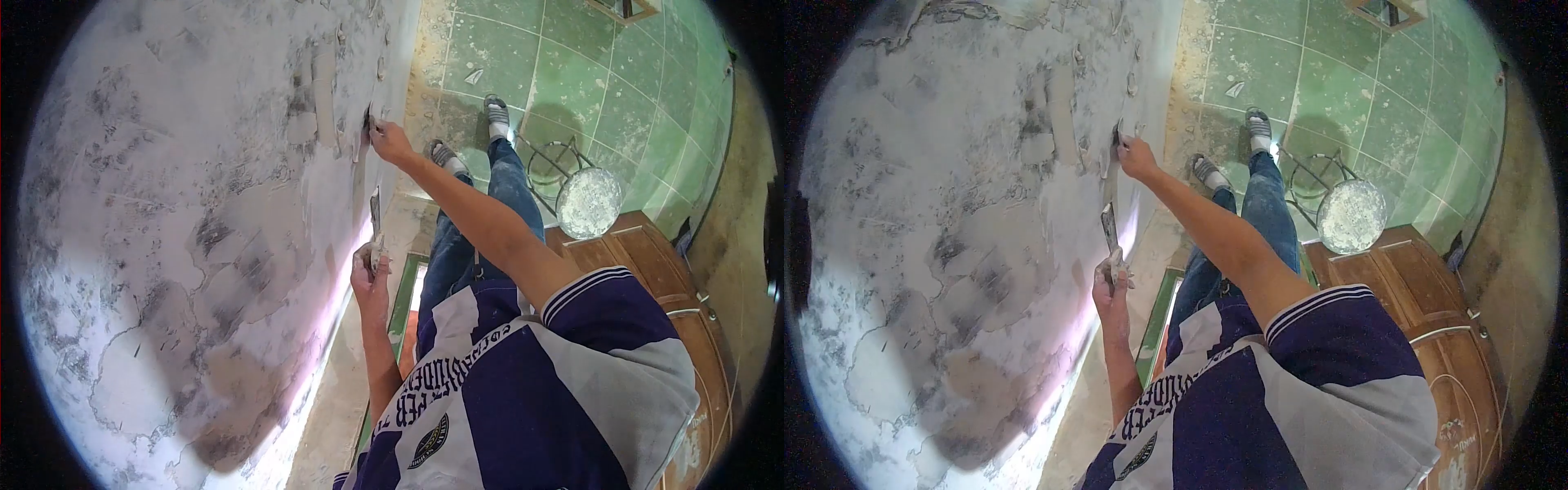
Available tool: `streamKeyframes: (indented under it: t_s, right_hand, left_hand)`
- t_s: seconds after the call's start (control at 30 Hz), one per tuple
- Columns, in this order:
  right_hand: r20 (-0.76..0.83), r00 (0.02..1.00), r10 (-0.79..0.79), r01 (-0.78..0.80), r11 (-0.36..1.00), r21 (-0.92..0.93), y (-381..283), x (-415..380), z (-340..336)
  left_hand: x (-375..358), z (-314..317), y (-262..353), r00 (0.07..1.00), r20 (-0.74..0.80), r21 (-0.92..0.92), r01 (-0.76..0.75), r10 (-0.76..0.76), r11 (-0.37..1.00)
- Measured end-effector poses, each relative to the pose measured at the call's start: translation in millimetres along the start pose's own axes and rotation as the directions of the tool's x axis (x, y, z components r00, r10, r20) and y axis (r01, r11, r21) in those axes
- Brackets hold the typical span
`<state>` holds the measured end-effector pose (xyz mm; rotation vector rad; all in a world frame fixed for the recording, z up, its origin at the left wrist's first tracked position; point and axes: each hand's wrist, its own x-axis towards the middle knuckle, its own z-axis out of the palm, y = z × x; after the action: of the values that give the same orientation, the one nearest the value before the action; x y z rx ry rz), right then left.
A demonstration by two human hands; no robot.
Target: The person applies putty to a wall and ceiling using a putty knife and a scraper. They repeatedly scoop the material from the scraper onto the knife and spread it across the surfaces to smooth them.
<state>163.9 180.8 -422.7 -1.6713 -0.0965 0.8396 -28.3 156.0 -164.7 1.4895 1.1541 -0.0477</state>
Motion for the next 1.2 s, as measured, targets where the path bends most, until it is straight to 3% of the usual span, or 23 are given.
streamKeyframes:
  t_s: [0.07, 0.17, 0.27, 0.4, 0.47, 0.5, 0.57, 0.7, 0.77, 0.9, 0.97, 1.1, 1.17, 1.2]
  right_hand:
    - [-0.017, 0.99, -0.143, 0.141, 0.986, -0.091, 0.7, -3.3, 6.6]
    - [-0.019, 0.98, -0.199, 0.198, 0.979, -0.057, 1.0, -17.6, 12.6]
    - [0.114, 0.988, -0.104, 0.119, 0.983, -0.14, -19.3, -42.5, 0.4]
    - [0.087, 0.982, -0.167, 0.172, 0.984, -0.054, 5.6, -58.4, -6.8]
    - [0.084, 0.996, 0.002, -0.007, 0.998, 0.067, 9.9, -58.4, -19.2]
    - [0.084, 0.996, 0.002, -0.008, 0.998, 0.068, 16.8, -51.8, -21.3]
    - [-0.002, 0.984, 0.176, -0.176, 0.984, 0.04, 36.1, -25.6, -22.7]
    - [0.021, 0.986, 0.165, -0.166, 0.968, 0.189, 25.8, 10.4, -13.3]
    - [-0.062, 0.992, -0.114, 0.109, 0.992, -0.07, 30.2, 19.8, 6.4]
    - [-0.037, 0.97, -0.242, 0.234, 0.962, -0.141, 4.7, -37.1, 8.1]
    - [-0.003, 0.974, -0.225, 0.225, 0.974, 0.027, -1.9, -69.2, -0.4]
    - [-0.026, 0.978, -0.207, 0.208, 0.976, 0.064, 19.2, -77.5, -20.1]
    - [0.019, 0.992, 0.122, -0.122, 0.993, 0.0, 16.0, -49.6, -33.7]
    - [0.019, 0.992, 0.126, -0.126, 0.992, 0.004, 21.0, -32.7, -31.8]
  left_hand:
    - [-0.2, 0.0, -1.1, 1.0, -0.008, -0.009, 0.004, -0.004, 1.0]
    - [0.7, 0.5, -2.5, 1.0, 0.007, 0.029, 0.016, -0.016, 0.999]
    - [3.2, 4.0, -1.3, 0.999, 0.031, 0.029, 0.005, -0.006, 1.0]
    - [4.9, 4.2, -0.2, 0.999, 0.051, 0.026, -0.01, 0.008, 1.0]
    - [5.9, 4.1, 0.3, 0.999, 0.042, 0.022, -0.003, 0.002, 1.0]
    - [5.8, 4.0, 2.3, 0.999, 0.032, 0.015, -0.004, 0.003, 1.0]
    - [5.5, 3.2, 2.6, 1.0, 0.02, 0.012, -0.003, 0.003, 1.0]
    - [4.1, 0.7, -2.1, 1.0, 0.006, -0.008, 0.0, 0.0, 1.0]
    - [1.9, 0.0, -2.7, 1.0, 0.004, -0.013, 0.002, -0.002, 1.0]
    - [1.9, 1.9, -3.3, 1.0, 0.002, -0.008, 0.012, -0.011, 1.0]
    - [3.5, 3.5, -2.7, 1.0, 0.006, 0.001, 0.013, -0.013, 1.0]
    - [7.0, 5.5, 3.6, 0.999, 0.035, -0.003, -0.008, 0.008, 1.0]
    - [6.2, 5.4, 5.5, 0.999, 0.042, 0.013, -0.001, 0.0, 1.0]
    - [5.0, 6.2, 6.9, 0.999, 0.032, 0.018, 0.011, -0.012, 1.0]
